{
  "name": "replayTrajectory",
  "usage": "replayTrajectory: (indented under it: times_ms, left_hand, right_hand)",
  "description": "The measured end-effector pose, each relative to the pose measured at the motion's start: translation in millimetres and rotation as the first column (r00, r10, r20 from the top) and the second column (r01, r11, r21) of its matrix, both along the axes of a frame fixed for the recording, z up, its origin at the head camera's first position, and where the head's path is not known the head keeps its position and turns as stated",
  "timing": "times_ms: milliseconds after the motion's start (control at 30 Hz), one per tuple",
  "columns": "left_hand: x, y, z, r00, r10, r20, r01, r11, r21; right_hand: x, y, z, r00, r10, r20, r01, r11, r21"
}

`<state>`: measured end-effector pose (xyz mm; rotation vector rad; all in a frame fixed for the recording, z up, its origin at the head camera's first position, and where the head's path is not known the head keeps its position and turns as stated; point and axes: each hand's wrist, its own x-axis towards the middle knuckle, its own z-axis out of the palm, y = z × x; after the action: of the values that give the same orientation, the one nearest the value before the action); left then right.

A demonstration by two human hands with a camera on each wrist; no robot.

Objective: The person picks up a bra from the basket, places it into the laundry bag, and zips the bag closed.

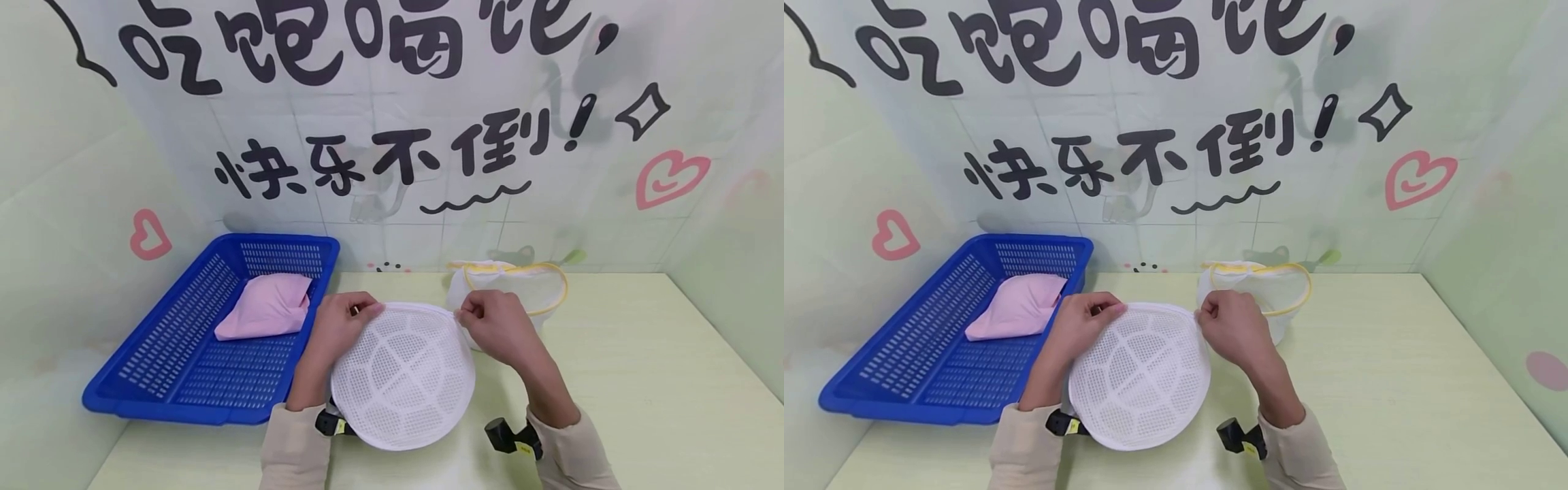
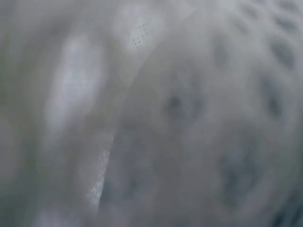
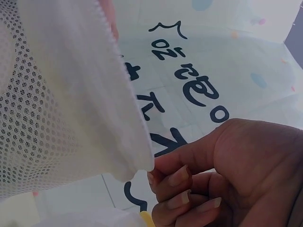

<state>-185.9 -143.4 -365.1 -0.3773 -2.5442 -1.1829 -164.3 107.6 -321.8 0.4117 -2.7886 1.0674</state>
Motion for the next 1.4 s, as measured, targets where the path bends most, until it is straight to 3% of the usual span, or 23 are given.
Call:
replayTrajectory:
  times_ms: [300,767,1000,1200,1400]
  left_hand:
    - [-0.3,-0.8,0.0,0.998,0.057,0.01,-0.057,0.998,0.026]
    - [-1.5,-1.9,-0.5,0.992,0.125,-0.029,-0.122,0.988,0.094]
    - [-0.3,-0.6,0.7,0.991,0.131,0.01,-0.132,0.988,0.084]
    - [2.4,0.3,4.0,0.995,0.071,0.076,-0.073,0.997,0.018]
    - [5.3,-1.6,5.5,0.978,-0.091,0.188,0.096,0.995,-0.016]
  right_hand:
    - [-0.5,1.6,-1.5,1.0,0.004,-0.001,-0.004,1.0,0.01]
    - [0.8,1.7,0.9,1.0,-0.001,0.02,0.001,1.0,-0.001]
    - [-0.8,1.2,-0.5,0.999,-0.028,0.027,0.029,1.0,-0.004]
    - [-3.3,3.1,-3.3,0.998,-0.069,0.006,0.069,0.998,0.013]
    - [-4.3,4.5,-4.7,0.995,-0.097,-0.017,0.097,0.995,0.013]
